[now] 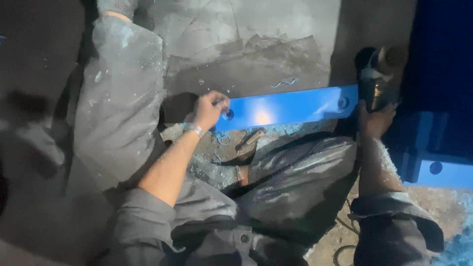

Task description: Trimming and grinding the edges of blue plastic components using an angle grinder and a hand tool.

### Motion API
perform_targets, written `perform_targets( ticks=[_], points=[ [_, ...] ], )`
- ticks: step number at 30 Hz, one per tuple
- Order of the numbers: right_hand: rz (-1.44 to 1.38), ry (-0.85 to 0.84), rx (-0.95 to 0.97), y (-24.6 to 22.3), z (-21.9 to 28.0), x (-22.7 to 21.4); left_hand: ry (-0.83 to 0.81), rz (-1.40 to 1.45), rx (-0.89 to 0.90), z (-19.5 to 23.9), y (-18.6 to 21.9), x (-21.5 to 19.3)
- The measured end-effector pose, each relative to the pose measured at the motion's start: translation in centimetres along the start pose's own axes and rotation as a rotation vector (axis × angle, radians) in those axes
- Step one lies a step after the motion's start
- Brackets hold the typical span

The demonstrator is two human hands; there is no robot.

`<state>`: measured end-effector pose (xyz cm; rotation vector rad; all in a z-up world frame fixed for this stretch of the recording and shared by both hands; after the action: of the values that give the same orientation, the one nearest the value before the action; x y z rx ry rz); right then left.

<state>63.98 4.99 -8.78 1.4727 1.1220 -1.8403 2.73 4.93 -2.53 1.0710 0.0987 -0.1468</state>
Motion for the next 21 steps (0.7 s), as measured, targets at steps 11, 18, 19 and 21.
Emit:
perform_targets(
  ticks=[11,18,19,21],
  points=[
    [-0.026,-0.056,0.146,0.9,-2.6,0.0,-0.081,-0.764,0.491,4.1,5.7,1.7],
    [-0.412,-0.241,0.104,-11.4,3.9,-12.0,-0.172,-1.127,0.44,4.2,2.9,6.5],
    [-0.409,-0.236,0.105,-11.7,4.0,-13.0,-0.174,-1.122,0.445,3.4,2.0,6.4],
    [-0.593,-0.368,0.196,-11.9,5.0,-14.1,-0.266,-1.069,0.468,2.3,-0.2,6.6]
  ],
)
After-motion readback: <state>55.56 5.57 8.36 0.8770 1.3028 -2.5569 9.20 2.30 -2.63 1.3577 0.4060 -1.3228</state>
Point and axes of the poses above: each hand's wrist, its own z-axis away from the middle knuckle, its own x-axis out of the palm, y = z × x, the point moved 4 cm from there along -z, towards the middle knuckle, and after that the axes turned 1 degree about -y, right-handed, at the moved point
